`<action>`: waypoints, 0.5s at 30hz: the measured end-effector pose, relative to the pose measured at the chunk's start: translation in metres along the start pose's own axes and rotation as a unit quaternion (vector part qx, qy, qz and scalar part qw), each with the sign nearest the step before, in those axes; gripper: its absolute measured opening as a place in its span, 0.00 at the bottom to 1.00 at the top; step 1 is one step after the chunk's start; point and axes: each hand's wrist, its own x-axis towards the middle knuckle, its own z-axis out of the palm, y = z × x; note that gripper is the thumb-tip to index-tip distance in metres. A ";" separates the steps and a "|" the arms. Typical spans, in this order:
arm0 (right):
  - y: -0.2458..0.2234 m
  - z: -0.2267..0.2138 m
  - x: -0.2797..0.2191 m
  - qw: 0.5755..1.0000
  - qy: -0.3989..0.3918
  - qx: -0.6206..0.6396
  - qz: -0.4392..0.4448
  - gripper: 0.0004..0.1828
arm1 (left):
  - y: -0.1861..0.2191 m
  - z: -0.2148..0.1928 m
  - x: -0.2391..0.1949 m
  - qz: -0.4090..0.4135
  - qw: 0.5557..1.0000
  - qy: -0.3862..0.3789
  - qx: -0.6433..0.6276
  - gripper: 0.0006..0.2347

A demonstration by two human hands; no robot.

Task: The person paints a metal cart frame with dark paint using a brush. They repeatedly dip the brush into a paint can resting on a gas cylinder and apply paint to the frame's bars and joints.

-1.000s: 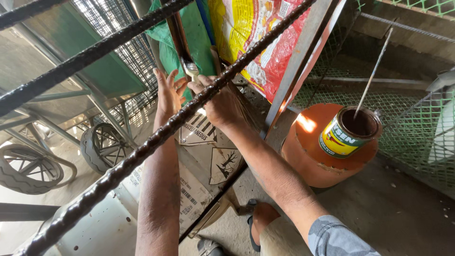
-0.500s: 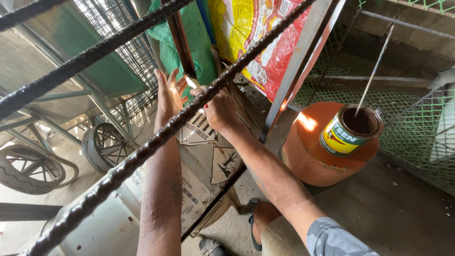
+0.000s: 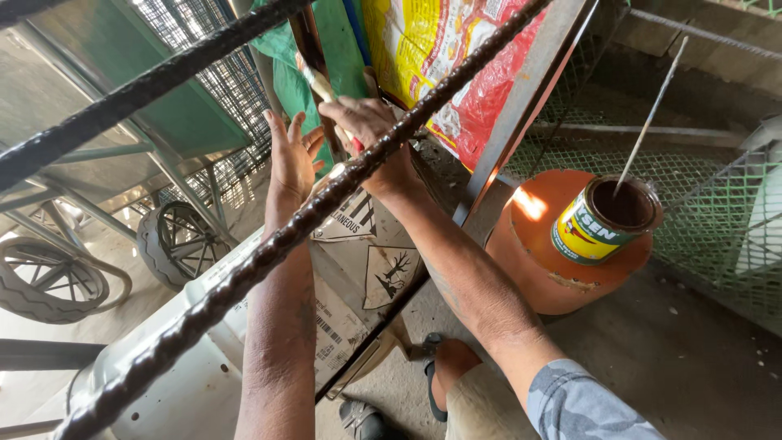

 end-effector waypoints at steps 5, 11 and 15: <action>-0.008 -0.006 -0.024 0.977 -0.139 0.021 0.163 0.09 | 0.001 0.003 -0.003 -0.013 1.000 0.015 -0.020 0.53; -0.004 -0.002 -0.047 0.971 -0.212 -0.035 0.107 0.09 | -0.002 0.000 -0.009 -0.004 1.000 0.015 0.011 0.53; -0.003 0.001 -0.008 0.954 -0.255 -0.078 0.134 0.10 | 0.011 0.002 -0.002 -0.024 0.999 0.018 0.023 0.53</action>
